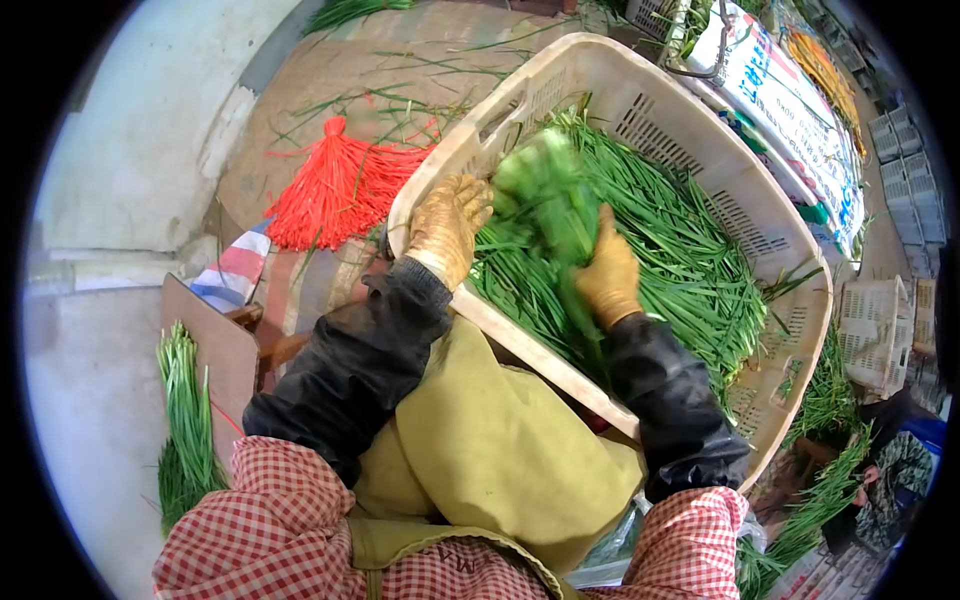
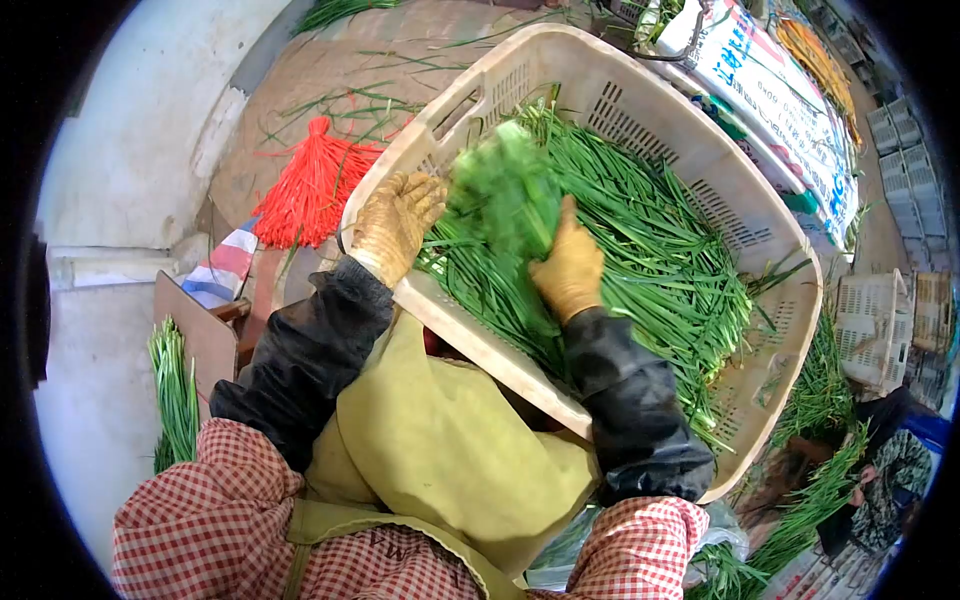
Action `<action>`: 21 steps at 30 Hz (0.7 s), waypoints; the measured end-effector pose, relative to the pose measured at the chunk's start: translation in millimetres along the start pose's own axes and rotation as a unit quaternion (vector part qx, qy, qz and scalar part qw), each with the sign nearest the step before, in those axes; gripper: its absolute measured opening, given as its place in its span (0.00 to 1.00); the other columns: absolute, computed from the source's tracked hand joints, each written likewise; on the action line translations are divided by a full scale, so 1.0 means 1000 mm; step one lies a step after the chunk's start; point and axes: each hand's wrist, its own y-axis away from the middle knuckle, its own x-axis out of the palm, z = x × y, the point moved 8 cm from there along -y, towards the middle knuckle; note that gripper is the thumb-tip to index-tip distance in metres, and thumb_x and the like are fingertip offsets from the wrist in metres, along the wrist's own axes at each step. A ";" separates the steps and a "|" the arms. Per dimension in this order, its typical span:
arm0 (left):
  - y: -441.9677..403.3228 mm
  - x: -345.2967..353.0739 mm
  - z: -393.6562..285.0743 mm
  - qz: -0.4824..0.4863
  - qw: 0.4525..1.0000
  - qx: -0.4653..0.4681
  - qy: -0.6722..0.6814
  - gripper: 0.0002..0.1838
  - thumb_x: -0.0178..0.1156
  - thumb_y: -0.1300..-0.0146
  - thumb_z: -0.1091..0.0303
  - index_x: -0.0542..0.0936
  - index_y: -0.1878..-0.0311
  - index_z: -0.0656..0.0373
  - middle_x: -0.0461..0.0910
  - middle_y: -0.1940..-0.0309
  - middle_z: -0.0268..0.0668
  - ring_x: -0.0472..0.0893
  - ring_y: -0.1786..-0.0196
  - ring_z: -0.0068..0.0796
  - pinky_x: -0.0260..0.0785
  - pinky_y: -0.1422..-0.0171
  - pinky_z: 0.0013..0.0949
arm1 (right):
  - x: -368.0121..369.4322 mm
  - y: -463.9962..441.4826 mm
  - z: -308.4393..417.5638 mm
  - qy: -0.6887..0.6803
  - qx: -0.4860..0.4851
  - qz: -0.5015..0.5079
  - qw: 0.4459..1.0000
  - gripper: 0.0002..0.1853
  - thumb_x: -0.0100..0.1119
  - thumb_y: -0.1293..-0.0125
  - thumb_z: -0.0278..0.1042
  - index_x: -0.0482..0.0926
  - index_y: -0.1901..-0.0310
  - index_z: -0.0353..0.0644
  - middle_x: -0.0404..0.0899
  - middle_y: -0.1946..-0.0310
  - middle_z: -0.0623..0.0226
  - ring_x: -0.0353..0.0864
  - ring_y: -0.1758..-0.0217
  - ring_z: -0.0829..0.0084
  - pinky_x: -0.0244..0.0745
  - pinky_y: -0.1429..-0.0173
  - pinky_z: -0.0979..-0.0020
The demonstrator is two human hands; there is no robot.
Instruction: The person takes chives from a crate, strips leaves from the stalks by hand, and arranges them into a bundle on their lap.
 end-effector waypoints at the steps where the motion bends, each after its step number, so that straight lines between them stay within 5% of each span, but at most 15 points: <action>1: -0.004 -0.002 0.001 0.008 1.000 0.017 0.013 0.27 0.46 0.23 0.55 0.67 0.37 0.72 0.71 0.37 0.55 0.74 0.37 0.48 0.65 0.30 0.45 | 0.004 0.008 0.017 0.077 0.012 0.038 0.996 0.60 0.78 0.54 0.39 0.47 0.23 0.41 0.74 0.42 0.46 0.77 0.43 0.48 0.72 0.38 0.55; 3: -0.002 0.002 -0.001 0.017 0.999 0.032 0.030 0.27 0.46 0.23 0.55 0.67 0.36 0.72 0.71 0.37 0.55 0.74 0.37 0.47 0.64 0.30 0.44 | 0.012 0.020 0.025 0.141 -0.004 0.058 0.988 0.68 0.78 0.54 0.56 0.39 0.22 0.40 0.62 0.31 0.43 0.65 0.29 0.49 0.62 0.29 0.49; 7: 0.011 0.008 -0.006 -0.007 0.998 0.064 -0.026 0.28 0.47 0.23 0.55 0.66 0.34 0.72 0.72 0.37 0.52 0.74 0.36 0.44 0.63 0.30 0.40 | 0.011 0.044 0.039 0.213 -0.019 0.090 0.973 0.75 0.76 0.58 0.66 0.33 0.22 0.36 0.48 0.24 0.37 0.51 0.21 0.46 0.54 0.26 0.41; 11: 0.007 0.012 -0.015 0.051 0.971 0.197 -0.122 0.27 0.50 0.24 0.56 0.68 0.33 0.69 0.73 0.37 0.50 0.74 0.35 0.41 0.64 0.30 0.38 | 0.031 0.032 0.033 0.262 -0.002 0.085 0.961 0.73 0.76 0.55 0.64 0.33 0.22 0.37 0.47 0.23 0.38 0.50 0.20 0.46 0.54 0.26 0.40; 13: 0.010 0.017 -0.017 0.052 0.973 0.202 -0.098 0.24 0.50 0.25 0.57 0.70 0.35 0.66 0.74 0.37 0.50 0.75 0.36 0.39 0.65 0.30 0.37 | 0.024 0.025 0.032 0.283 -0.005 0.038 0.958 0.71 0.78 0.54 0.58 0.34 0.21 0.40 0.54 0.26 0.40 0.60 0.24 0.48 0.62 0.29 0.45; 15: 0.011 0.015 -0.020 0.045 0.977 0.188 -0.086 0.23 0.50 0.24 0.58 0.71 0.36 0.66 0.73 0.37 0.49 0.76 0.37 0.38 0.66 0.31 0.37 | 0.016 0.012 0.018 0.147 0.006 0.088 0.985 0.68 0.78 0.53 0.50 0.36 0.21 0.42 0.66 0.33 0.45 0.72 0.33 0.52 0.70 0.33 0.52; 17: 0.015 0.015 -0.024 0.058 0.972 0.211 -0.089 0.22 0.51 0.25 0.59 0.71 0.37 0.65 0.74 0.37 0.48 0.76 0.37 0.37 0.67 0.31 0.37 | 0.005 -0.009 -0.008 0.000 0.001 0.090 0.996 0.59 0.77 0.52 0.40 0.49 0.22 0.43 0.79 0.46 0.55 0.80 0.45 0.57 0.76 0.42 0.60; 19: 0.024 0.024 -0.030 0.076 0.973 0.198 -0.091 0.21 0.51 0.25 0.59 0.72 0.38 0.65 0.74 0.39 0.47 0.76 0.38 0.36 0.67 0.31 0.37 | 0.013 -0.028 -0.043 -0.424 -0.020 0.093 0.900 0.52 0.74 0.51 0.36 0.56 0.24 0.40 0.80 0.50 0.60 0.80 0.52 0.62 0.77 0.47 0.63; 21: 0.026 0.025 -0.034 0.088 0.969 0.210 -0.096 0.21 0.51 0.25 0.59 0.72 0.39 0.65 0.74 0.41 0.46 0.76 0.38 0.36 0.67 0.32 0.37 | 0.008 -0.036 -0.076 -0.490 0.003 0.146 0.860 0.44 0.72 0.51 0.33 0.64 0.30 0.36 0.81 0.52 0.61 0.78 0.54 0.65 0.75 0.46 0.66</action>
